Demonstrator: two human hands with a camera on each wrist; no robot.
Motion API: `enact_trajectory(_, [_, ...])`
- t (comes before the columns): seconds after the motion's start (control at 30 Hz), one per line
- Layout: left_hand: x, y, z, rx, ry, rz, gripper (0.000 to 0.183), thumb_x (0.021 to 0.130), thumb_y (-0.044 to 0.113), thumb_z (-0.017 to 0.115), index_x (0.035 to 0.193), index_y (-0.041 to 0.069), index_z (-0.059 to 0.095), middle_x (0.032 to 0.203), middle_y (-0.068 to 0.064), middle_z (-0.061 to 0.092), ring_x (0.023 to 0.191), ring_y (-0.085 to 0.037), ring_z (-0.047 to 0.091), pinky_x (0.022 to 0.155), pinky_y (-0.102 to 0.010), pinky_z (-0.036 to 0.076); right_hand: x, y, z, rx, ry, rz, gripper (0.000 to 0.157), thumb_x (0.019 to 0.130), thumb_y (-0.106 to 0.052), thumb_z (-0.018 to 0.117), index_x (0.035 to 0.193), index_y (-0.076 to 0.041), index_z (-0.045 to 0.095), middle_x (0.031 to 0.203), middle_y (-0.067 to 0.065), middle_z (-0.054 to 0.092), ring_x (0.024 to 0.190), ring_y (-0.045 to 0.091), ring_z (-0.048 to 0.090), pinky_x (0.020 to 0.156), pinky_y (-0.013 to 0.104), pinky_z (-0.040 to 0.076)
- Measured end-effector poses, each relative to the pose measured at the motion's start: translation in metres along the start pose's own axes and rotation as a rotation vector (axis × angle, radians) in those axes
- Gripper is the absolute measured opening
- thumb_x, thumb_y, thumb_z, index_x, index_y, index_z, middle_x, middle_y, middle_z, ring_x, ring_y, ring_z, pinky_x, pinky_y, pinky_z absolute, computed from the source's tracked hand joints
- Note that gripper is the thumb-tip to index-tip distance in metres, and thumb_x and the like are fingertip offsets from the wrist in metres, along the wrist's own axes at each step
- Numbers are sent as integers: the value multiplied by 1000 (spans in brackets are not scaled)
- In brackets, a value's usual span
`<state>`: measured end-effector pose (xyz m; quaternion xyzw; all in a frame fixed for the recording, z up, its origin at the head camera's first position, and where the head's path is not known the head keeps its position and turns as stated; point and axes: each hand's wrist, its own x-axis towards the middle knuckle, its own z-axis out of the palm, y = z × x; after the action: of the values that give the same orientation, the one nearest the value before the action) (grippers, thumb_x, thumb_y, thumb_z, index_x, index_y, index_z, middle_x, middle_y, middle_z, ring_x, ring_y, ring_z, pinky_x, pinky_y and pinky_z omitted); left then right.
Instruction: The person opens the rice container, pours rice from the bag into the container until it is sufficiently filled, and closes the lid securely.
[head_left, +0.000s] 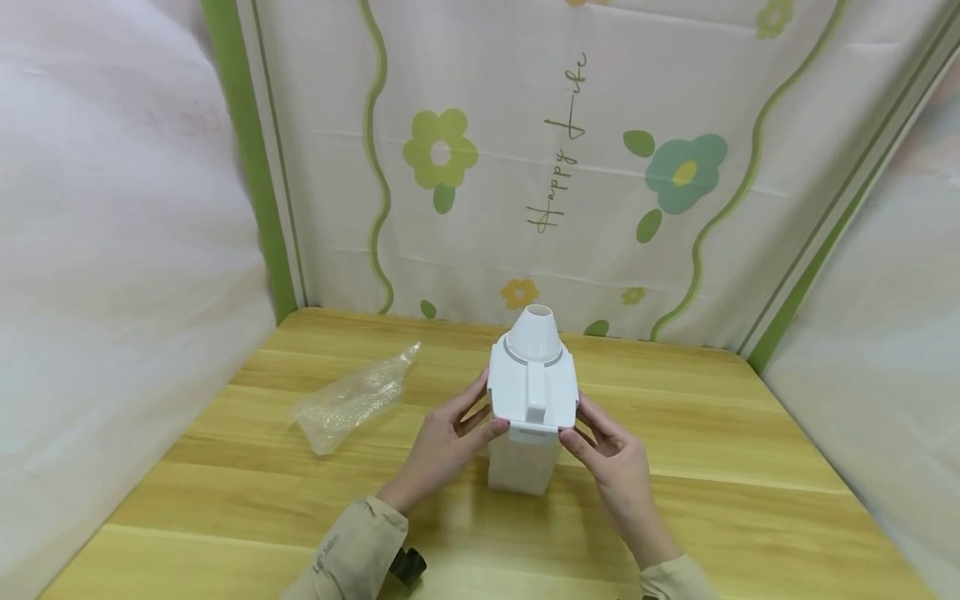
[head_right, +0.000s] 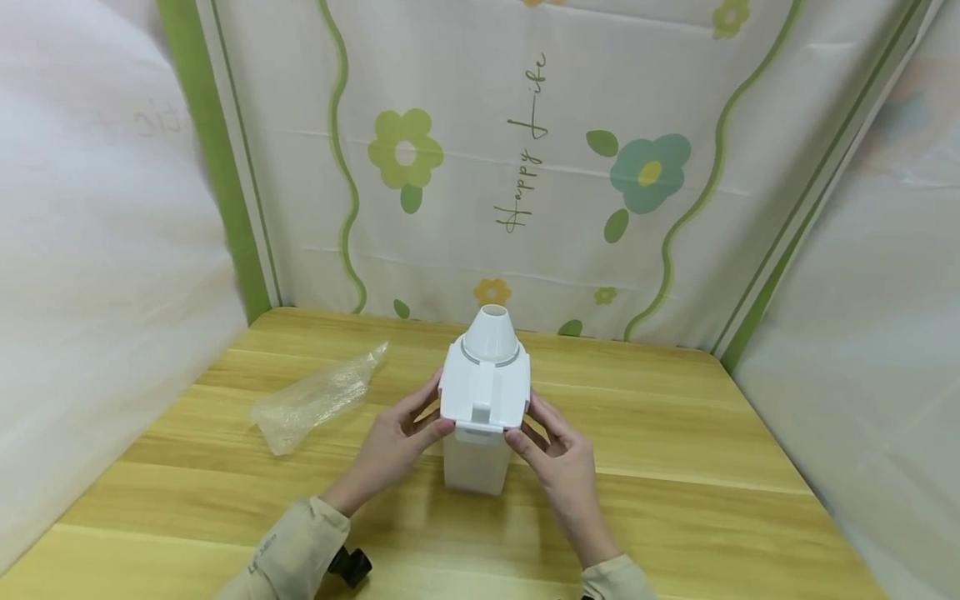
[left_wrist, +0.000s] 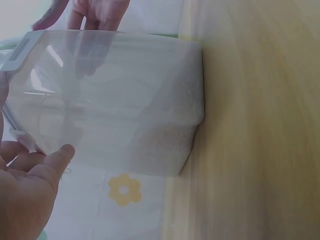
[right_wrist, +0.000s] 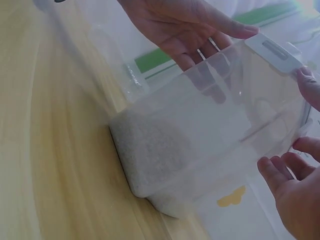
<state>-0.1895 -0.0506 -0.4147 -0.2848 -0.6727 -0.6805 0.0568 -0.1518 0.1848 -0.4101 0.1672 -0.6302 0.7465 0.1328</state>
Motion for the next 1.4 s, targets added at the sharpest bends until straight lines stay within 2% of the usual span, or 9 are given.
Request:
enact_trajectory(0.13, [2,1,-3,-41,-8,11,70,89,15,74,151,14,39,154,1,36,138,-16,37,101,-35,44,2,-3,-1,-5,-30,-14,50,87,15,65,135,13,50,142,21,49,128,28,48,101,40,45])
enact_trajectory(0.3, [4,1,-4,-47,-6,-13,71,89,16,75,150,13,40,153,1,37,137,-15,38,100,-33,45,4,-4,-1,-14,-33,-12,50,87,14,66,135,13,51,142,22,48,128,27,48,101,40,45])
enact_trajectory(0.73, [17,-3,-5,-1,-38,-59,73,90,27,73,152,20,36,153,5,35,134,-19,42,96,-28,47,16,2,-7,-79,0,39,50,89,7,68,136,8,53,140,17,52,130,22,48,100,33,45])
enact_trajectory(1.1, [26,-7,-7,53,-52,-60,76,90,33,73,153,19,34,154,7,33,135,-11,39,97,-28,46,24,7,-11,-113,14,52,51,88,2,71,137,4,54,142,14,51,131,21,47,101,32,44])
enact_trajectory(1.4, [35,-11,-6,70,-55,-68,77,90,36,72,154,18,33,154,9,33,136,-9,38,99,-29,45,33,9,-18,-130,-29,57,49,91,0,69,138,2,54,142,13,51,131,22,47,101,32,45])
